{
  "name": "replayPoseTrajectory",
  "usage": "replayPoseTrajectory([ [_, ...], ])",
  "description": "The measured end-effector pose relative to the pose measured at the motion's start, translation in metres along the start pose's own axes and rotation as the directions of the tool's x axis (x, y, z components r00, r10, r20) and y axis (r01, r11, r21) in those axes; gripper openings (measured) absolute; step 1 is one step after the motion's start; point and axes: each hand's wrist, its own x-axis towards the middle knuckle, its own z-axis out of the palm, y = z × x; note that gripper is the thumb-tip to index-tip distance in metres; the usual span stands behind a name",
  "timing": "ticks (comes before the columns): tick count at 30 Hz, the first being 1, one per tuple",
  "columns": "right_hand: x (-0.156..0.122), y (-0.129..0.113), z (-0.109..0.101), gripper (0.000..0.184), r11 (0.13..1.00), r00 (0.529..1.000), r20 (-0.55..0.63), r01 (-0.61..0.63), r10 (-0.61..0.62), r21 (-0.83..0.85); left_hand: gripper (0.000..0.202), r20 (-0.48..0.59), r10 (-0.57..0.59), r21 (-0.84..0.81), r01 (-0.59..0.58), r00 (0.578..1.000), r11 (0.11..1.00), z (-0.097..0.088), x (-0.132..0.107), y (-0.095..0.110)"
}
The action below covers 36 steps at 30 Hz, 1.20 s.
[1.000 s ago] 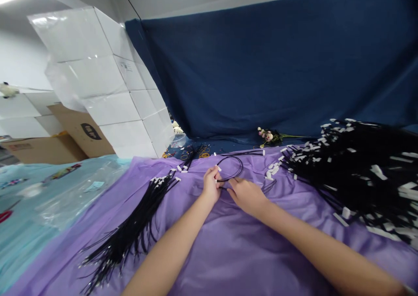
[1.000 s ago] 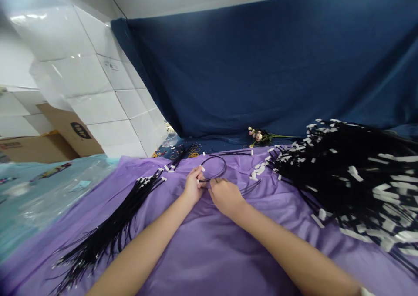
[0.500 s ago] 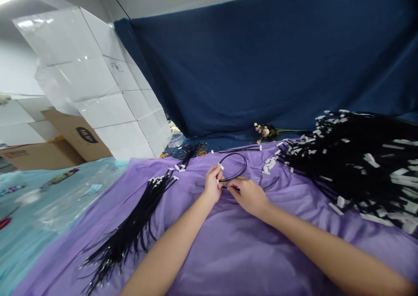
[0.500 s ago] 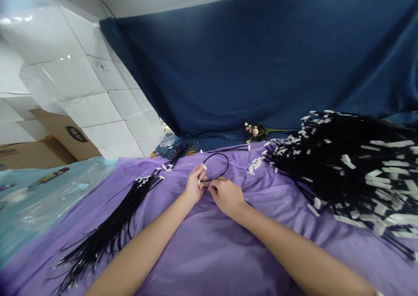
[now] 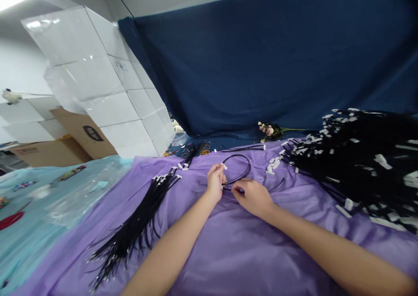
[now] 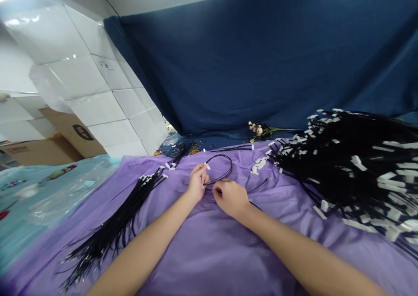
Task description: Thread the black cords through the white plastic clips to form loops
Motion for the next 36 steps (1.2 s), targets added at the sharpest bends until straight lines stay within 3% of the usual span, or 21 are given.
replayPoseTrajectory([
  [7,0.003,0.002,0.004,0.015,1.0,1.0,-0.022,0.007,-0.007,-0.029,0.03,0.024,-0.014,-0.053,0.015,1.0,0.998,0.002,-0.003,0.002],
  [13,0.002,-0.004,0.003,0.018,0.97,0.978,-0.019,0.202,-0.207,-0.136,0.031,0.021,-0.012,-0.1,0.015,1.0,0.995,0.002,-0.005,0.005],
  [16,0.0,-0.006,0.004,0.019,0.956,0.968,-0.003,0.246,-0.25,-0.161,0.032,0.01,0.0,-0.122,0.001,1.0,0.992,0.002,-0.006,0.007],
  [21,0.0,-0.005,0.003,0.023,0.96,0.977,0.012,0.212,-0.214,-0.181,0.027,-0.003,0.008,-0.152,-0.009,1.0,0.988,0.003,-0.006,0.007],
  [28,0.0,-0.009,0.002,0.024,0.985,0.998,-0.042,0.044,-0.052,-0.166,0.03,-0.008,0.043,-0.168,-0.044,0.999,0.985,0.004,-0.006,0.003],
  [36,0.0,-0.002,0.004,0.02,0.975,0.996,0.004,0.084,-0.085,-0.205,0.032,0.003,0.039,-0.171,-0.038,0.999,0.985,0.006,-0.01,0.001],
])
